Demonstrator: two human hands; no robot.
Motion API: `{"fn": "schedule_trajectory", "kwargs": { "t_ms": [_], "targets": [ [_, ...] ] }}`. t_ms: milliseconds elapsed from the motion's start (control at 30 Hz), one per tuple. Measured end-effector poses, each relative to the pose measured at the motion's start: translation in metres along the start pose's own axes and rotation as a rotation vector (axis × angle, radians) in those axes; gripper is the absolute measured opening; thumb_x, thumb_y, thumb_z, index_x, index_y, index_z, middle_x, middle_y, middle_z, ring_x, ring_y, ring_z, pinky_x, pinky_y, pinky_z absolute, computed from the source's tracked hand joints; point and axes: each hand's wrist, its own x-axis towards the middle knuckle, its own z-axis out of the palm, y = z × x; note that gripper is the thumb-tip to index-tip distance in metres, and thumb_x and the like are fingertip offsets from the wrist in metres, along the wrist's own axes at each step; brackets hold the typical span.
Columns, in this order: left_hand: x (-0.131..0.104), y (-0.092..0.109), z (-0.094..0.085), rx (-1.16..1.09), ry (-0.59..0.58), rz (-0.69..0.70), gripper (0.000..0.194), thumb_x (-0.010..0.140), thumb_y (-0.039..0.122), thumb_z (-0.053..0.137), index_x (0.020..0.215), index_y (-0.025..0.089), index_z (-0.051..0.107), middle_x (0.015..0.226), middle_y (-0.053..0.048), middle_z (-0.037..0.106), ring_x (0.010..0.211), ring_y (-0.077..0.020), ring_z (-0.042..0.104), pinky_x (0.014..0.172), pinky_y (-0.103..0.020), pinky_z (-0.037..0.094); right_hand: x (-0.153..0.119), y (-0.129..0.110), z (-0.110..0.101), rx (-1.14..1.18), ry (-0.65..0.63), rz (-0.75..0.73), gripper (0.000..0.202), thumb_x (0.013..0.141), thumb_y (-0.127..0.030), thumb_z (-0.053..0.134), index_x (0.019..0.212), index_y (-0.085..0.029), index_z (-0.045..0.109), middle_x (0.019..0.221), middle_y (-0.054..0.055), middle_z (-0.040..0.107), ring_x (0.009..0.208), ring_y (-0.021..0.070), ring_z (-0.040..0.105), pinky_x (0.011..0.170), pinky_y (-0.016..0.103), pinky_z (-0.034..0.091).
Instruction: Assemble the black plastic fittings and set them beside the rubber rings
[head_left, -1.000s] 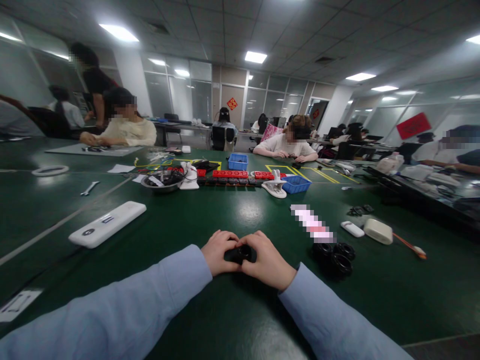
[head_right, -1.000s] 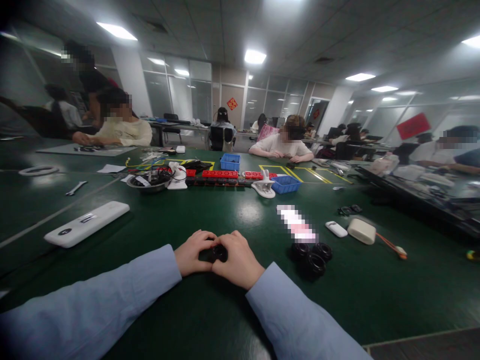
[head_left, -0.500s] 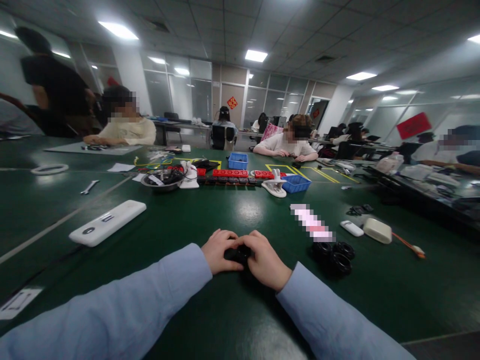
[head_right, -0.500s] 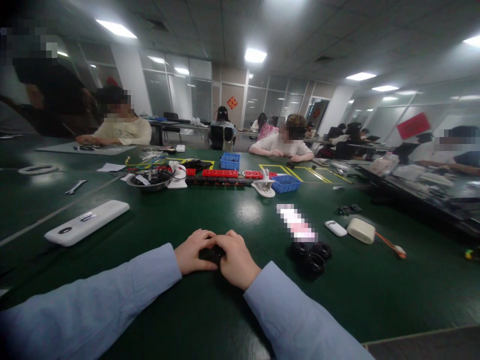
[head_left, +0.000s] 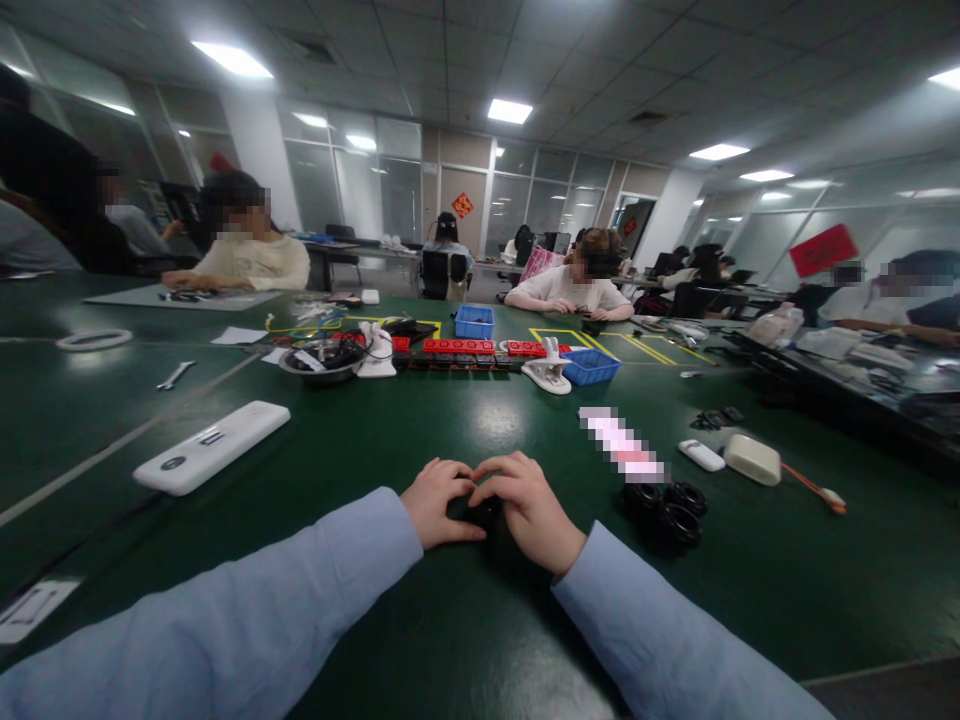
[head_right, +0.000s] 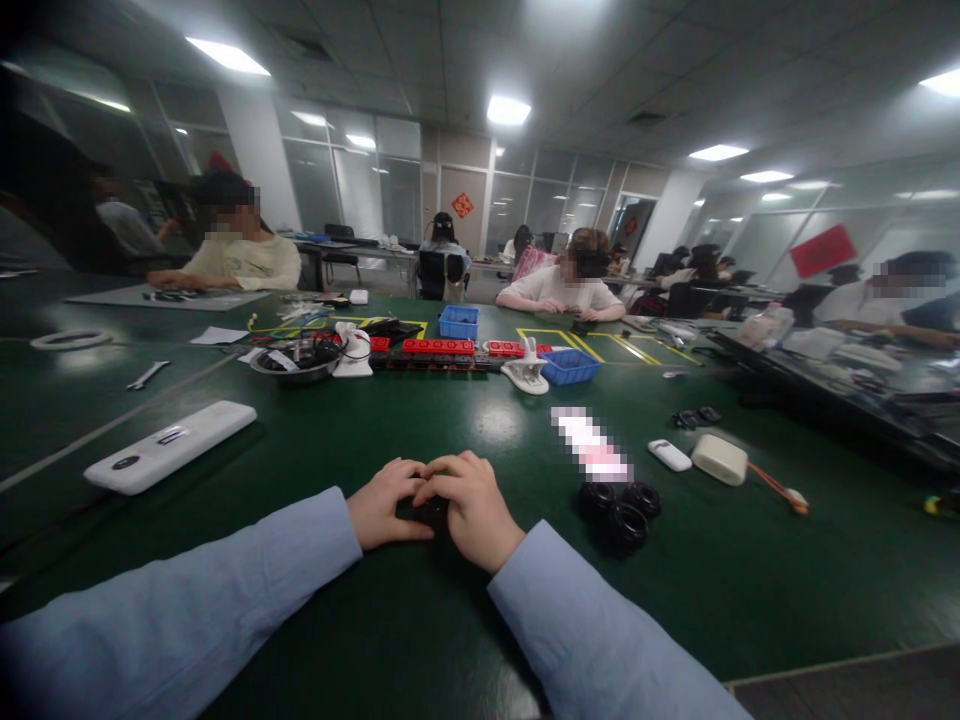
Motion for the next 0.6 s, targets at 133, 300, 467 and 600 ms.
{"fn": "schedule_trajectory", "kwargs": {
  "t_ms": [133, 300, 467, 600],
  "targets": [
    [-0.001, 0.0, 0.0, -0.007, 0.013, 0.003, 0.047, 0.063, 0.052, 0.072, 0.097, 0.022, 0.064, 0.11, -0.006, 0.056, 0.104, -0.0271, 0.05, 0.096, -0.05, 0.032, 0.001, -0.002, -0.006, -0.018, 0.109, 0.075, 0.032, 0.068, -0.001, 0.046, 0.088, -0.019, 0.063, 0.093, 0.003, 0.062, 0.092, 0.0184, 0.051, 0.082, 0.033, 0.035],
    [-0.002, 0.001, 0.0, 0.005, 0.01, -0.011, 0.046, 0.063, 0.053, 0.072, 0.097, 0.024, 0.063, 0.111, -0.005, 0.057, 0.106, -0.0273, 0.05, 0.099, -0.051, 0.029, 0.002, -0.009, -0.008, -0.205, 0.041, 0.214, 0.025, 0.08, -0.033, 0.059, 0.099, -0.018, 0.063, 0.096, 0.005, 0.065, 0.093, 0.0216, 0.051, 0.081, 0.036, 0.036],
    [0.0, 0.0, 0.001, 0.002, 0.014, -0.002, 0.043, 0.064, 0.051, 0.07, 0.094, 0.022, 0.064, 0.108, -0.006, 0.057, 0.101, -0.0263, 0.051, 0.095, -0.046, 0.034, 0.002, -0.013, -0.003, -0.289, -0.074, 0.212, 0.026, 0.075, -0.04, 0.067, 0.091, -0.02, 0.068, 0.085, 0.005, 0.066, 0.086, 0.0214, 0.05, 0.074, 0.034, 0.035],
    [0.001, 0.0, 0.002, 0.005, 0.024, -0.001, 0.044, 0.063, 0.05, 0.071, 0.096, 0.022, 0.064, 0.107, -0.005, 0.057, 0.1, -0.0259, 0.051, 0.092, -0.044, 0.036, 0.003, -0.014, -0.001, -0.3, -0.101, 0.225, 0.022, 0.075, -0.034, 0.067, 0.09, -0.019, 0.067, 0.082, 0.005, 0.063, 0.085, 0.0205, 0.049, 0.073, 0.033, 0.036]
  ]
}}
